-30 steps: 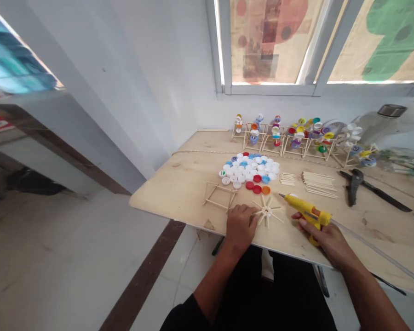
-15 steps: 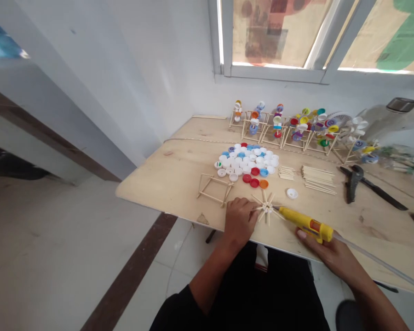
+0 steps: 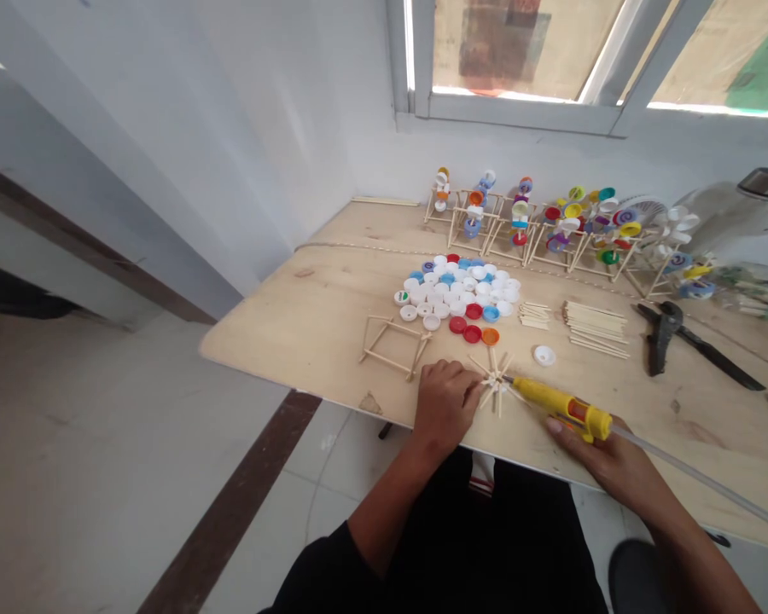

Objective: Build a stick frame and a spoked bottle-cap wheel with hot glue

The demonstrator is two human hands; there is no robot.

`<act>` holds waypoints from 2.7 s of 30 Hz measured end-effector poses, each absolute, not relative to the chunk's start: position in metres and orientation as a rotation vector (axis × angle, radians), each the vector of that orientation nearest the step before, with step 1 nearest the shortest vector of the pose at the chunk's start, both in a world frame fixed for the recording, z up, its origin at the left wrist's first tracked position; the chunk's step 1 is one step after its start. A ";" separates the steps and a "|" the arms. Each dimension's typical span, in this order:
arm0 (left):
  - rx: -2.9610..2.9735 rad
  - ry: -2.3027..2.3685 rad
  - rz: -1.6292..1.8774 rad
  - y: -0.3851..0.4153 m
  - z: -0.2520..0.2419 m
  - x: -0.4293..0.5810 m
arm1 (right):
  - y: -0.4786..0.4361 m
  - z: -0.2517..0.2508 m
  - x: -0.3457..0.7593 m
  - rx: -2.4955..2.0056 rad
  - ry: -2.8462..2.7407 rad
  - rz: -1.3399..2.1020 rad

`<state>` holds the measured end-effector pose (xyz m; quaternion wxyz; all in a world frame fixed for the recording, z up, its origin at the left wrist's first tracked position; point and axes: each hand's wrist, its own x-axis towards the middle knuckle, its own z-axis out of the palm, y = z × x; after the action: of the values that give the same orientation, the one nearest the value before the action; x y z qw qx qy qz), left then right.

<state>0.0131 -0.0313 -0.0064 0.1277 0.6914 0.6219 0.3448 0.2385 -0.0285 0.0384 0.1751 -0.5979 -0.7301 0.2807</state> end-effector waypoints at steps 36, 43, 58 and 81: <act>2.057 1.815 0.989 -0.032 -0.008 0.012 | -0.014 0.039 0.236 -1.588 -2.284 0.689; 2.054 1.813 0.995 -0.032 -0.008 0.012 | -0.020 0.043 0.236 -1.651 -2.272 0.582; 2.050 1.805 0.992 -0.032 -0.009 0.011 | -0.027 0.047 0.236 -1.672 -2.334 0.519; 2.056 1.797 0.997 -0.032 -0.008 0.011 | -0.031 0.044 0.231 -1.567 -2.370 0.523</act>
<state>0.0115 -0.0322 -0.0079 0.1169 0.7024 0.6139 0.3406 0.2311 -0.0307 0.0440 0.1261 -0.5380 -0.8138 0.1798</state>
